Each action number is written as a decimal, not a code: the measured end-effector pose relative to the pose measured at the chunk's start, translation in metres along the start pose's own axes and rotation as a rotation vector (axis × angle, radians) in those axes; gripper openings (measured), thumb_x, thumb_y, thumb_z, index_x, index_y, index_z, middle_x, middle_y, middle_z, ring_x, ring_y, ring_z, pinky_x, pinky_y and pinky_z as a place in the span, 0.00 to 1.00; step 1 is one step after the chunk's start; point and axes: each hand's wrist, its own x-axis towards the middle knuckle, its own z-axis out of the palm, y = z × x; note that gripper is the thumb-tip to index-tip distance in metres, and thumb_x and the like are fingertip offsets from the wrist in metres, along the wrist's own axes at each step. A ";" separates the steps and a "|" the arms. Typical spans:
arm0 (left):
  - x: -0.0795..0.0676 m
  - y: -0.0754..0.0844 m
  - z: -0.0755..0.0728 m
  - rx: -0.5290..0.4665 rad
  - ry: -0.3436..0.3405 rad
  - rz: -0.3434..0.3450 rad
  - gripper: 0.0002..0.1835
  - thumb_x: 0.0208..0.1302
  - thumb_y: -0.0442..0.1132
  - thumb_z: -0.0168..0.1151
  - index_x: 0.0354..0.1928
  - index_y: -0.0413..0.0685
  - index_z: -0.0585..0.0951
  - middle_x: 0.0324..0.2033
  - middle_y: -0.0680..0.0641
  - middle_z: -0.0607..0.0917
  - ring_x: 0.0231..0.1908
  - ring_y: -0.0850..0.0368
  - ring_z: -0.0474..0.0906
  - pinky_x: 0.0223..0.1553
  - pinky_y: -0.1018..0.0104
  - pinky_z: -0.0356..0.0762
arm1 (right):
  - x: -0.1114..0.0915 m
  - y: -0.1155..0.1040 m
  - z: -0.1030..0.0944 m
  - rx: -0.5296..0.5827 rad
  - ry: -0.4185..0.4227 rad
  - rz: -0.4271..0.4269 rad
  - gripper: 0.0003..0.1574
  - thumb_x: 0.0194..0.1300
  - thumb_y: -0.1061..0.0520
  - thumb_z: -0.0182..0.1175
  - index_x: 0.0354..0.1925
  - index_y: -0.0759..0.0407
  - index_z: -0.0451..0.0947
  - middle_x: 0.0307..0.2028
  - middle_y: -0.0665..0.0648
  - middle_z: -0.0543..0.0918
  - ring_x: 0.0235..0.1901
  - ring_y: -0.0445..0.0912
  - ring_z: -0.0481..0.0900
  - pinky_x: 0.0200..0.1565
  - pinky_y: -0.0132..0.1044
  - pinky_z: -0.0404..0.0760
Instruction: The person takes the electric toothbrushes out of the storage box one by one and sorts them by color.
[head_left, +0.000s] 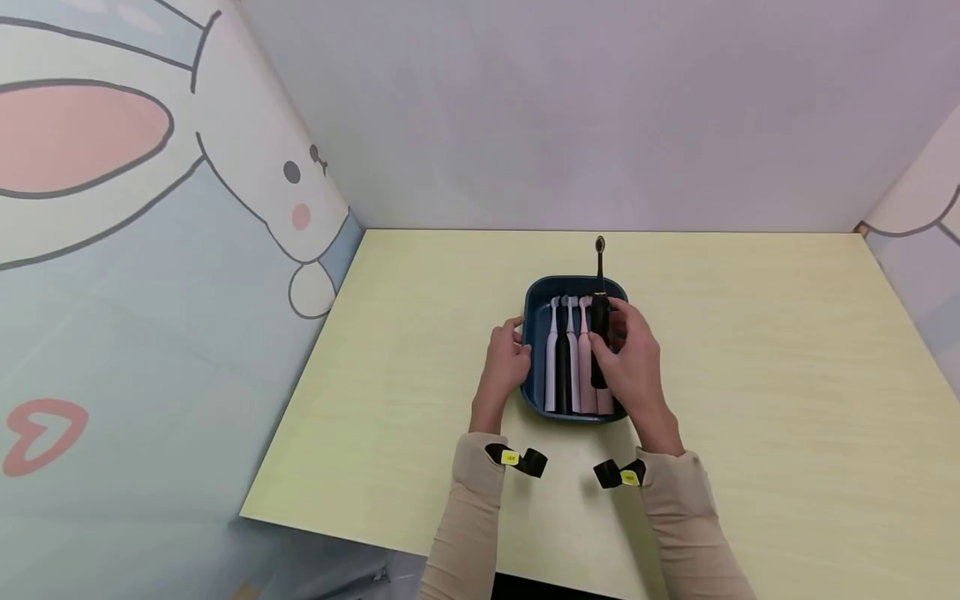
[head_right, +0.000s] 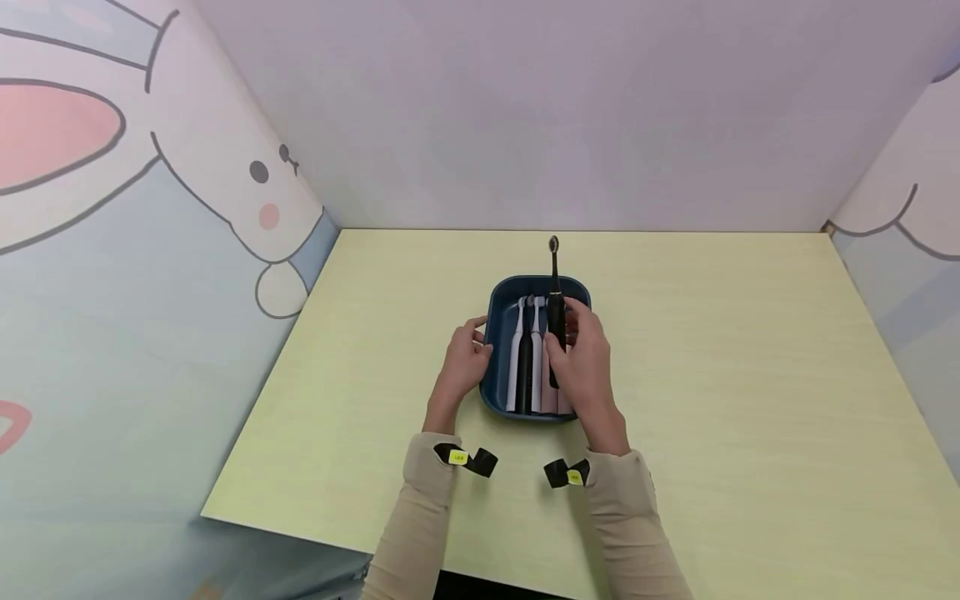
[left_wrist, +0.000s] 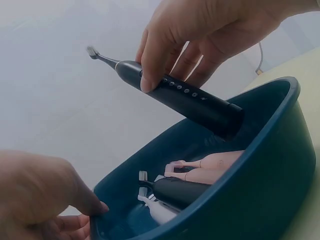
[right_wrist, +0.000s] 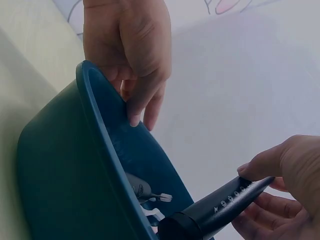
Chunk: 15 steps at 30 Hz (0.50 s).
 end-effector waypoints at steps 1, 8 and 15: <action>0.000 0.000 0.000 -0.002 0.000 0.000 0.25 0.68 0.32 0.52 0.67 0.47 0.67 0.43 0.44 0.72 0.37 0.54 0.71 0.44 0.61 0.72 | 0.000 0.000 0.000 0.001 0.004 0.000 0.34 0.60 0.63 0.64 0.63 0.63 0.66 0.50 0.68 0.76 0.47 0.59 0.78 0.47 0.55 0.79; 0.000 0.001 0.001 -0.009 -0.007 0.003 0.25 0.68 0.33 0.52 0.67 0.47 0.67 0.44 0.44 0.72 0.38 0.54 0.71 0.45 0.61 0.73 | 0.001 0.000 -0.002 0.017 0.029 0.007 0.33 0.61 0.63 0.63 0.63 0.62 0.66 0.50 0.68 0.76 0.47 0.59 0.78 0.48 0.55 0.78; 0.002 0.000 0.001 0.003 -0.003 0.024 0.25 0.68 0.32 0.52 0.67 0.46 0.67 0.44 0.44 0.72 0.37 0.55 0.71 0.45 0.61 0.73 | 0.003 0.000 -0.004 0.025 0.067 -0.023 0.33 0.60 0.65 0.63 0.63 0.63 0.67 0.48 0.68 0.77 0.44 0.57 0.78 0.45 0.54 0.79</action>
